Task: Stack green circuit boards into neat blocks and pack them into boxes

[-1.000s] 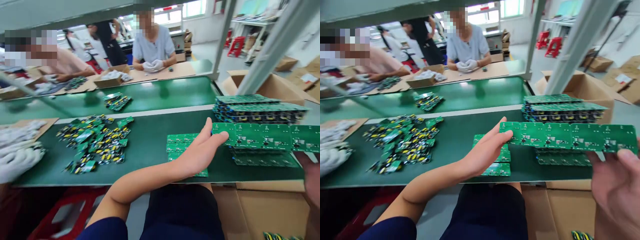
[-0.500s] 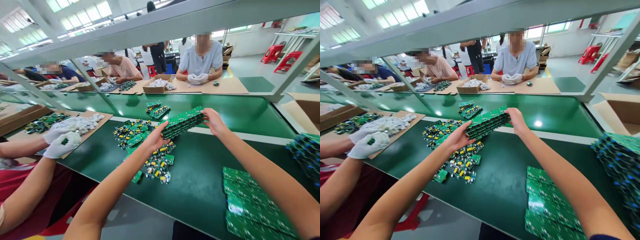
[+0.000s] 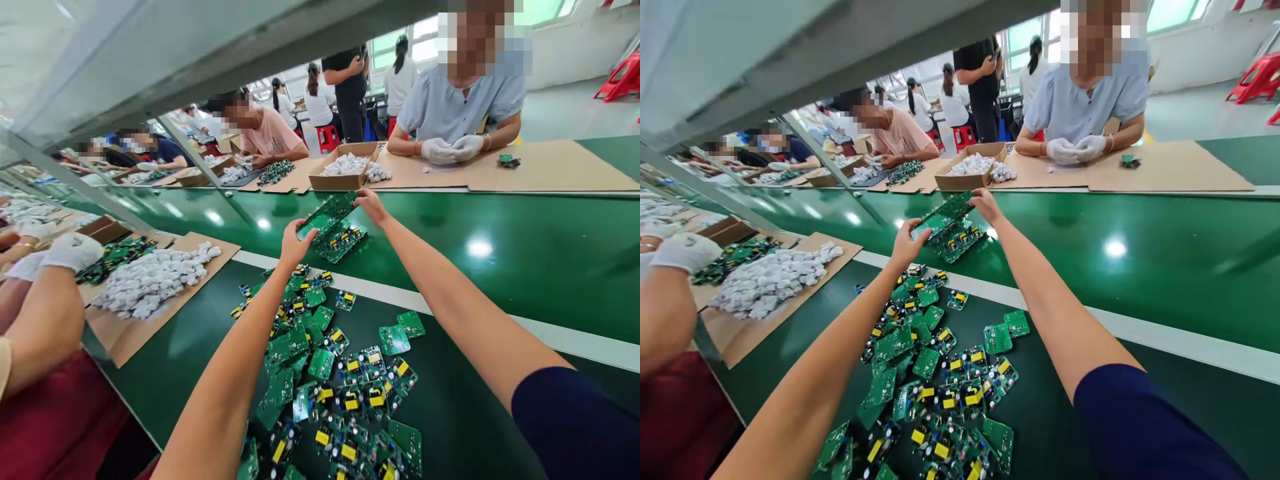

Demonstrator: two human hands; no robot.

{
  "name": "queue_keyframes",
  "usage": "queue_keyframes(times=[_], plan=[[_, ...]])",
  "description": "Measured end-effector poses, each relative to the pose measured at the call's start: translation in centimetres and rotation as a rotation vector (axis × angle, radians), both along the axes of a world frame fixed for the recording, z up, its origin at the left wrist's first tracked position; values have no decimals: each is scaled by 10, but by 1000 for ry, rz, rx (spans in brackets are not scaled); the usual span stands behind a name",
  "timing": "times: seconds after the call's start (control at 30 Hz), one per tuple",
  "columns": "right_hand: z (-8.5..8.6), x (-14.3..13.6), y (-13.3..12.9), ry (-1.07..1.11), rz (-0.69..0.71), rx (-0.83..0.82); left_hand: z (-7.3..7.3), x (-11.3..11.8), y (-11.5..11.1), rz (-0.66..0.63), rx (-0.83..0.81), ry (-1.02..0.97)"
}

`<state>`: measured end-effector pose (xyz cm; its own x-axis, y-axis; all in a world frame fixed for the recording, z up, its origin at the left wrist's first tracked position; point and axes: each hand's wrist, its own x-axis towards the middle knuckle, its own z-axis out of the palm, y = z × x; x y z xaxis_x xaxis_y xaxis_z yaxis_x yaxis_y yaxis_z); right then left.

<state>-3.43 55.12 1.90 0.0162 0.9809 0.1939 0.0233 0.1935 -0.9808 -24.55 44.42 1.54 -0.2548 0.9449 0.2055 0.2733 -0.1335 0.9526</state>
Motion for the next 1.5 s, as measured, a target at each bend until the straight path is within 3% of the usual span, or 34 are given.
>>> queue_keyframes(times=[0.1, 0.2, 0.3, 0.5, 0.67, 0.8, 0.9, 0.97, 1.07, 1.17, 1.27, 1.37, 1.43, 1.5], plan=[[-34, 9, -9, -108, 79, -17, -17, -6, 5, -80, 42, 195], [-44, 12, -26, -317, 131, -14, -23, -5, 10, -126, 56, 351], [-39, 4, -38, -563, 169, -8, -26, -5, 17, -125, 61, 499], [-33, -13, -59, -705, 298, 82, -25, -21, 36, -36, 37, 719], [-30, -4, -83, -850, 390, 165, -14, -31, 47, 66, -5, 815], [-21, 15, -103, -981, 380, 239, -1, -18, 32, 40, 15, 893], [-6, 32, -125, -1087, 350, 221, 15, 10, -7, -135, 39, 988], [8, 46, -148, -1164, 374, 167, 29, 34, -53, -328, 49, 1047], [37, 67, -203, -1336, 549, 64, 59, 66, -153, -716, 64, 1087], [69, 87, -284, -1596, 738, -95, 88, 78, -267, -1383, -24, 1109], [99, 107, -380, -1574, 740, -76, 95, 80, -354, -1641, -43, 989], [111, 136, -478, -1354, 638, 51, 68, 94, -401, -1619, 102, 896], [103, 162, -539, -1270, 534, 38, 36, 112, -418, -1441, 193, 946], [80, 189, -591, -1228, 412, -4, 3, 132, -426, -1165, 243, 1063]])
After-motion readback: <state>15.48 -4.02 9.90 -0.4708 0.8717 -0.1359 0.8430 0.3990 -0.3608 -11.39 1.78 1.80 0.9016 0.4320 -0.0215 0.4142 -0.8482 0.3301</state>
